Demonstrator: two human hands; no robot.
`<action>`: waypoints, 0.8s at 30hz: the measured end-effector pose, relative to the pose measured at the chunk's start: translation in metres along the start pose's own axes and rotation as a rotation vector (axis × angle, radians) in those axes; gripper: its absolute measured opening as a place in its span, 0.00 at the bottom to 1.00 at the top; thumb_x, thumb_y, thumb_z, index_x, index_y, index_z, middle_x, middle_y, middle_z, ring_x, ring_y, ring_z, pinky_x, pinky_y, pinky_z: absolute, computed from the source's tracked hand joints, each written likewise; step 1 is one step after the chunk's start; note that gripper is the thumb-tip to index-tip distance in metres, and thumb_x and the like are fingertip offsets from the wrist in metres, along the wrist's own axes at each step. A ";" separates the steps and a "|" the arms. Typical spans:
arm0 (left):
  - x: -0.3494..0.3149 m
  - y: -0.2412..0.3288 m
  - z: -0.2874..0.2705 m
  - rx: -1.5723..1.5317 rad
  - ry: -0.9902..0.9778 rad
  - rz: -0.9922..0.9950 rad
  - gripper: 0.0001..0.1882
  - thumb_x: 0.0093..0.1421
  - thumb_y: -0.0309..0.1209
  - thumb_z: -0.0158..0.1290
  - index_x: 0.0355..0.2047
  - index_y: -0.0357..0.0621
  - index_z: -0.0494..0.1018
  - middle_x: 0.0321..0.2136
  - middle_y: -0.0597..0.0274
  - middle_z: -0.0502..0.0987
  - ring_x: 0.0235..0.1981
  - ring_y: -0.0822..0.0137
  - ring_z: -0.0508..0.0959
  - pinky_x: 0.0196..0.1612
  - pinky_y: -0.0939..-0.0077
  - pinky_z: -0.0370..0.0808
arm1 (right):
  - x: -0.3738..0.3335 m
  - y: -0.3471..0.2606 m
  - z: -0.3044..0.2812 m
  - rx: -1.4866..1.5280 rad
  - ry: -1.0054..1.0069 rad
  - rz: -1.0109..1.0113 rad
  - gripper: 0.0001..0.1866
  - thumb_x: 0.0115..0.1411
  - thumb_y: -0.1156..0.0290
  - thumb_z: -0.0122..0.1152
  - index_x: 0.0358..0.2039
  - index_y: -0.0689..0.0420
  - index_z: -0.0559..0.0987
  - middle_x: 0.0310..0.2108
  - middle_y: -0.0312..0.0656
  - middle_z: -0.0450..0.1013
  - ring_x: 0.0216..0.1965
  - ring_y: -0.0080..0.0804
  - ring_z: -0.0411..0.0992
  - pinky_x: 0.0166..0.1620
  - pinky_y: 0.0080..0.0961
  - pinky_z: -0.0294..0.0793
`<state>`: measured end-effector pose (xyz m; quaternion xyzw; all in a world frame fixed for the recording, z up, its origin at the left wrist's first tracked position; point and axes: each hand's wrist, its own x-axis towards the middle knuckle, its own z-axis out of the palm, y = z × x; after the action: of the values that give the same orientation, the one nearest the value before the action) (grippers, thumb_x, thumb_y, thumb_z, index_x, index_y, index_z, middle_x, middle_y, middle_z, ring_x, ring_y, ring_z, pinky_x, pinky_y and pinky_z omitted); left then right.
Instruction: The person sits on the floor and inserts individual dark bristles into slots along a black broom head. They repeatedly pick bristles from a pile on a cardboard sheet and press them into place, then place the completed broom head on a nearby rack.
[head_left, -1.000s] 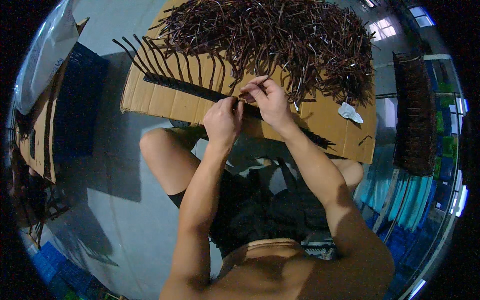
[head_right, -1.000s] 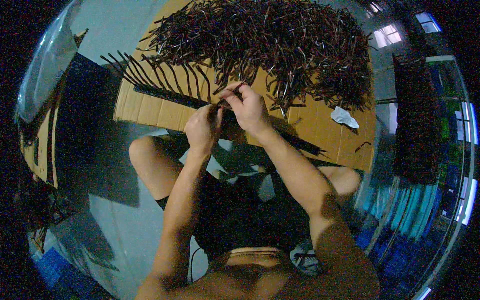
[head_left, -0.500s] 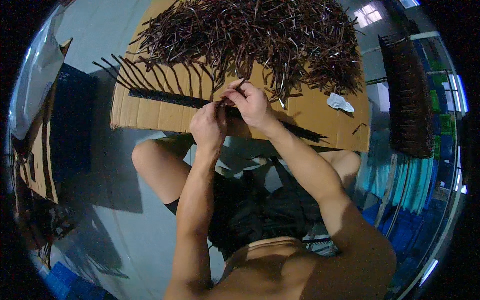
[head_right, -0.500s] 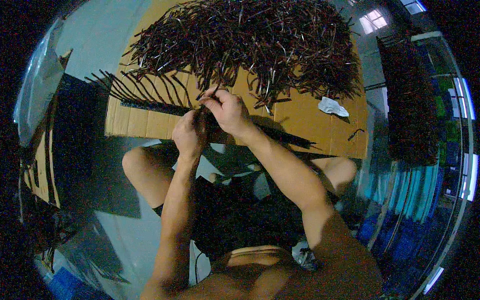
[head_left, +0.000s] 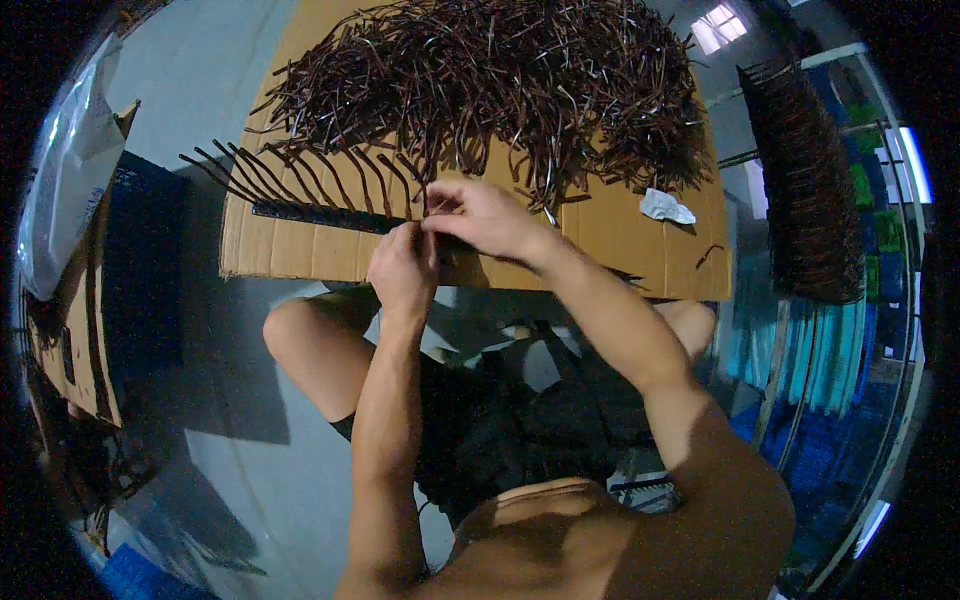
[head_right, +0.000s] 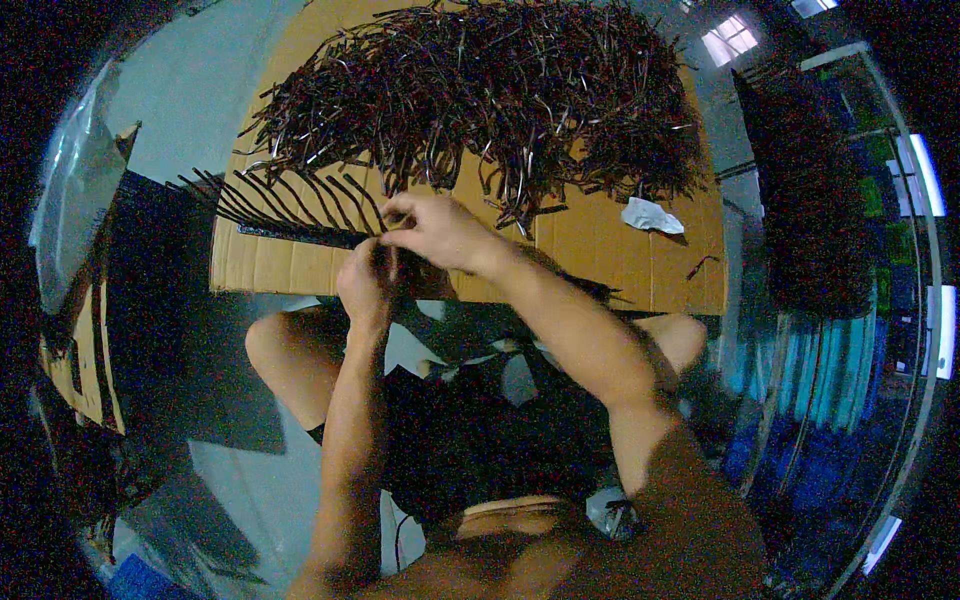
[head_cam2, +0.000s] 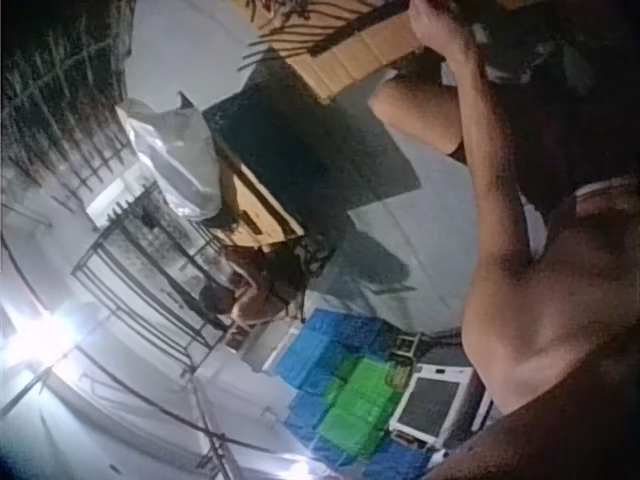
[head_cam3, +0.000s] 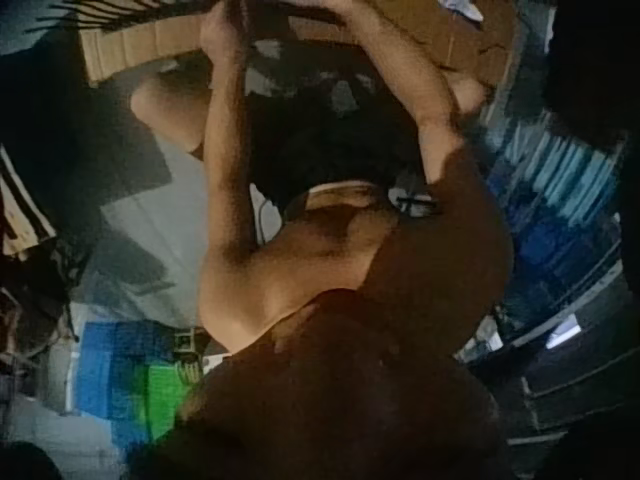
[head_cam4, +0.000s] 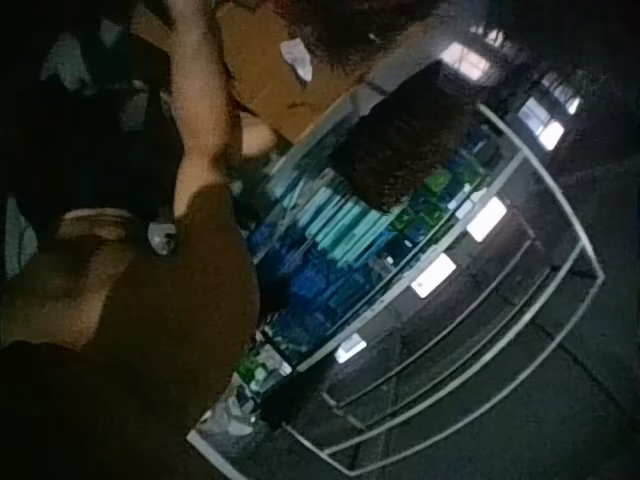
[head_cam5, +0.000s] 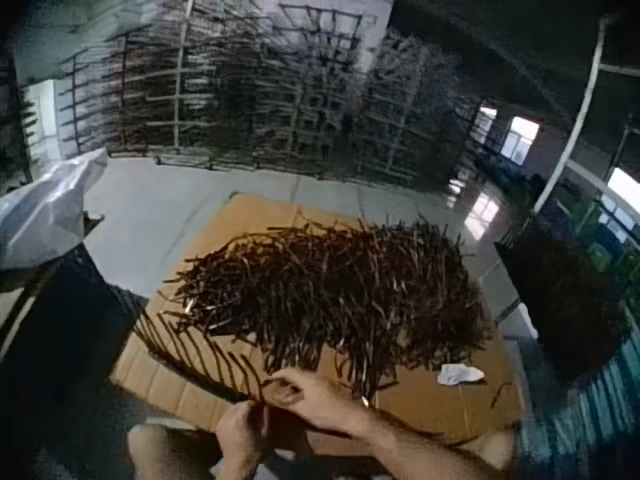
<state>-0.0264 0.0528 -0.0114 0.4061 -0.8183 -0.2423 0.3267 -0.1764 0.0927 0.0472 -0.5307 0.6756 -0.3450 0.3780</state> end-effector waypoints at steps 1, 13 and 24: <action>0.002 -0.005 -0.002 -0.028 0.042 -0.021 0.08 0.56 0.33 0.55 0.30 0.42 0.74 0.26 0.55 0.76 0.29 0.53 0.76 0.32 0.63 0.73 | 0.001 0.003 -0.012 -0.052 0.049 -0.020 0.14 0.57 0.69 0.58 0.44 0.59 0.75 0.41 0.43 0.74 0.42 0.32 0.74 0.44 0.28 0.72; 0.010 -0.011 -0.012 -0.087 0.126 -0.209 0.10 0.56 0.35 0.53 0.32 0.42 0.77 0.27 0.55 0.79 0.28 0.56 0.78 0.33 0.66 0.75 | 0.064 0.050 -0.066 -1.182 0.171 -0.546 0.17 0.49 0.77 0.54 0.42 0.55 0.75 0.38 0.42 0.65 0.41 0.39 0.66 0.41 0.32 0.68; 0.010 -0.017 -0.011 -0.166 0.070 -0.122 0.12 0.55 0.31 0.58 0.36 0.37 0.74 0.31 0.49 0.77 0.29 0.51 0.78 0.33 0.66 0.74 | 0.062 0.016 -0.054 -0.672 0.259 -0.570 0.05 0.55 0.73 0.57 0.33 0.58 0.77 0.31 0.42 0.72 0.33 0.38 0.74 0.34 0.31 0.73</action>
<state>-0.0146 0.0336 -0.0115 0.4347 -0.7574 -0.3143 0.3723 -0.2402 0.0387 0.0503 -0.7410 0.6187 -0.2607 -0.0128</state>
